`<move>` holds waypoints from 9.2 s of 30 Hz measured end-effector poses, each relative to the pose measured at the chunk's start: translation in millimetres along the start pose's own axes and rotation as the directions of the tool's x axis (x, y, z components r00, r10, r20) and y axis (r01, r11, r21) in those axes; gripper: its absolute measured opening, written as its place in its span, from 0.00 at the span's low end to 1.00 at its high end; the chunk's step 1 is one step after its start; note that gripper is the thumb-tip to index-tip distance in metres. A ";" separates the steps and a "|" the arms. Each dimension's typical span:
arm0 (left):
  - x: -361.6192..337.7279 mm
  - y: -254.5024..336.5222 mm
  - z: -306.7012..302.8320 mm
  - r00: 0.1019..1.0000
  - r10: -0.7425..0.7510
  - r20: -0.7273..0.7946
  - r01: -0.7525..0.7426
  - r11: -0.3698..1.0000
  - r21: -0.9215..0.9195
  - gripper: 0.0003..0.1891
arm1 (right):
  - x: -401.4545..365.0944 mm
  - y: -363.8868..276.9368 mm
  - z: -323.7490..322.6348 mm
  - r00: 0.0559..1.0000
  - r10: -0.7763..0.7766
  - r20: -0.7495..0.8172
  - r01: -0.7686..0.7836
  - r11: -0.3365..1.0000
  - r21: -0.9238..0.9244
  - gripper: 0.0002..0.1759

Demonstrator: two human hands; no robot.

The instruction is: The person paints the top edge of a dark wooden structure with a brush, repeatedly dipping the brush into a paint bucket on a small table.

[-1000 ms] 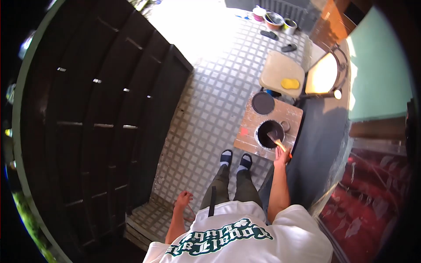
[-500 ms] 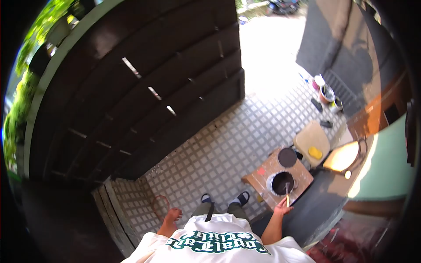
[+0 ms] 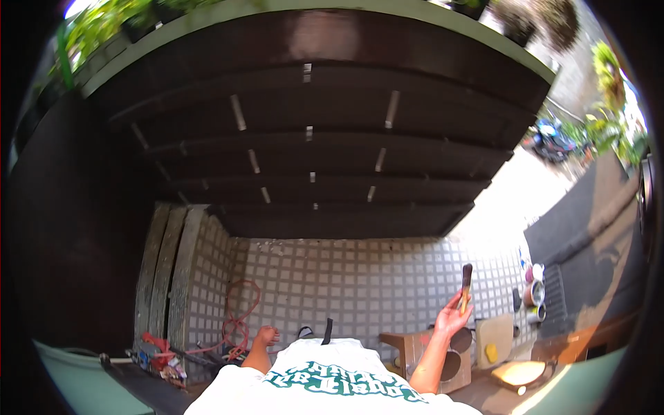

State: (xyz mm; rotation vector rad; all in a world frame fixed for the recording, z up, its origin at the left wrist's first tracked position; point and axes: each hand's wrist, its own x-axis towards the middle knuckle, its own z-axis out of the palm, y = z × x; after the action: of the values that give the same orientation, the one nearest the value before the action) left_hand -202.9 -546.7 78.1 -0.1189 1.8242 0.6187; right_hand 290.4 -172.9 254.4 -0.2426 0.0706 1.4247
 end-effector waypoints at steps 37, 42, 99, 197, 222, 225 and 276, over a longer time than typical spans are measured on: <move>26.8 -31.0 -150.6 0.936 -0.168 -0.308 -0.086 0.742 -0.665 0.15 | -73.8 634.1 355.8 0.695 0.478 0.537 -0.229 0.855 -0.465 0.25; 47.1 -34.9 -175.7 0.946 -0.222 -0.236 -0.018 0.692 -0.722 0.16 | -79.9 684.4 403.8 0.639 0.267 0.721 0.337 0.746 -0.574 0.21; 145.1 88.4 -480.5 0.985 0.005 -0.175 -0.081 0.900 -0.428 0.16 | -157.0 892.8 464.7 0.170 0.021 0.985 0.938 0.304 -0.168 0.08; 163.5 18.3 -624.0 0.988 0.005 -0.157 -0.075 0.893 -0.444 0.15 | -329.3 1088.4 529.7 0.067 0.086 0.994 0.921 0.378 -0.095 0.08; 153.0 45.8 -602.7 0.992 0.035 -0.123 -0.075 0.936 -0.343 0.15 | -302.5 1068.9 495.9 0.120 0.112 0.986 0.921 0.357 -0.153 0.07; 155.8 36.8 -603.6 0.996 0.019 -0.089 -0.048 0.941 -0.335 0.15 | -281.1 1051.2 486.1 0.285 0.141 0.948 0.827 0.464 -0.318 0.07; 159.1 26.9 -619.8 0.999 -0.034 -0.039 0.019 0.945 -0.327 0.16 | -222.8 962.0 455.6 0.383 0.084 0.920 0.877 0.279 -0.391 0.07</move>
State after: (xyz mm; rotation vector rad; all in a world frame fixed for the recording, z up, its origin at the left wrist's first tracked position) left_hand -800.1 -778.1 74.2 -0.3820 1.7457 0.9028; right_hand -733.4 -173.1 621.2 -0.3807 -1.5896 0.6017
